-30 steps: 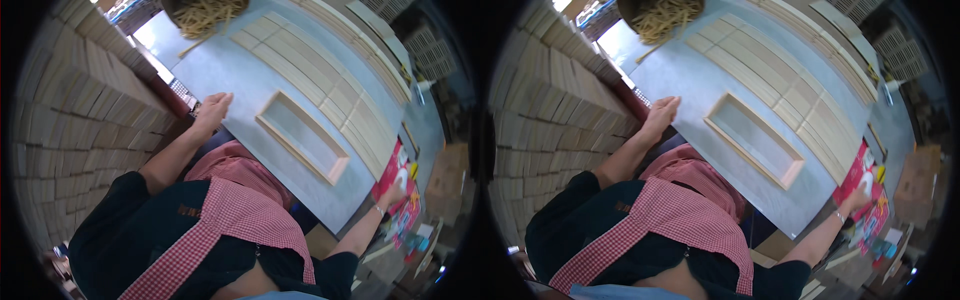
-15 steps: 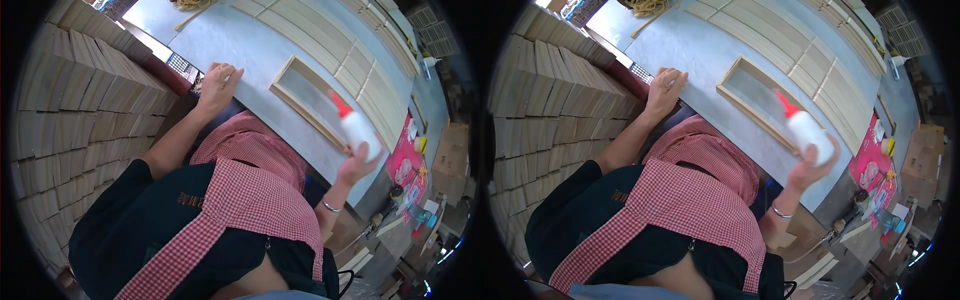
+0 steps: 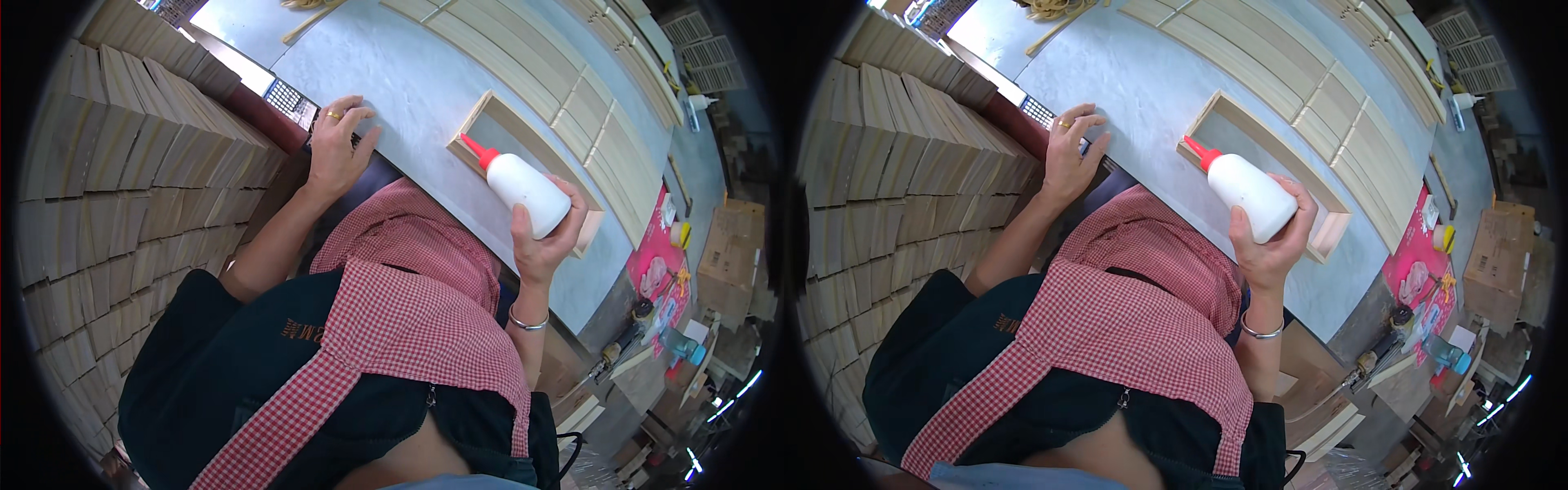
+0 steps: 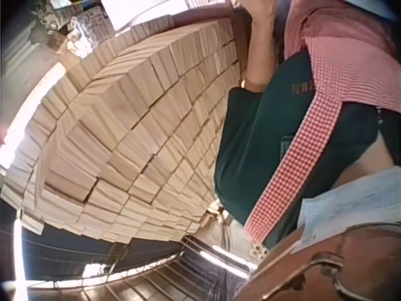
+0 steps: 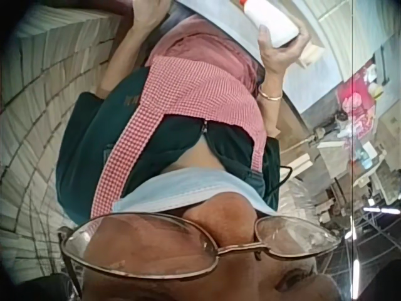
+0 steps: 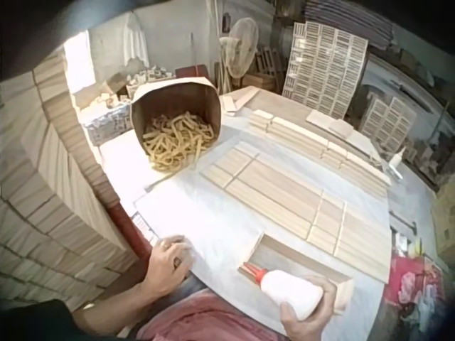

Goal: Assembling wooden boxes by applying glue to joints and using a nail gun to secure panels.

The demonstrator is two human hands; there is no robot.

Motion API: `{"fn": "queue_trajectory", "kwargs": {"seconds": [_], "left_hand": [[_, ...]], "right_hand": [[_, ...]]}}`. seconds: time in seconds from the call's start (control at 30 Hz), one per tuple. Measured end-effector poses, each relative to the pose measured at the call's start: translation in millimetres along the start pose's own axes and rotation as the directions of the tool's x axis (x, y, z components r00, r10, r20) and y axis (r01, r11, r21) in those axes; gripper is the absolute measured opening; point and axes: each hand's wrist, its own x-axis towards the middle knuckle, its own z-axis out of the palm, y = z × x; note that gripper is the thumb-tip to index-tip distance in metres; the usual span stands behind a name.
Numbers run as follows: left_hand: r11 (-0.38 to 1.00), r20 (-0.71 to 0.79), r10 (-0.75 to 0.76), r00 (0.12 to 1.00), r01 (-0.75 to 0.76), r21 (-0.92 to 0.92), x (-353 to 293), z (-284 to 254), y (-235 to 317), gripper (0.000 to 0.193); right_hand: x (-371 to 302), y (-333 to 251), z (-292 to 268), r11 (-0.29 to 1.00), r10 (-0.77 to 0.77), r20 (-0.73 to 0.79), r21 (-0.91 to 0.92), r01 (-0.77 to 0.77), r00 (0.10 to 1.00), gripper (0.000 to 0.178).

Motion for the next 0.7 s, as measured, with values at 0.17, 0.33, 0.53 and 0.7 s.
{"fn": "queue_trajectory", "kwargs": {"seconds": [0.17, 0.33, 0.53, 0.7], "left_hand": [[0.999, 0.001, 0.01, 1.0, -0.01, 0.053, 3, 2, 1, 0.025], [0.998, 0.013, 0.007, 1.0, -0.008, 0.069, 4, 2, 1, 0.025], [0.994, 0.023, 0.025, 0.999, -0.027, 0.105, 3, 3, -2, 0.024], [0.992, 0.032, 0.036, 0.999, -0.039, 0.12, 2, 2, -2, 0.024]], "right_hand": [[7, -2, 1, 0.998, -0.05, 0.046, -0.045, 0.053, 0.998, 0.058], [23, 3, 3, 0.98, -0.138, 0.038, -0.138, 0.142, 0.99, 0.059], [45, 12, 5, 0.943, -0.239, 0.034, -0.231, 0.241, 0.97, 0.061], [55, 17, 8, 0.931, -0.263, 0.012, -0.258, 0.257, 0.965, 0.061]]}}
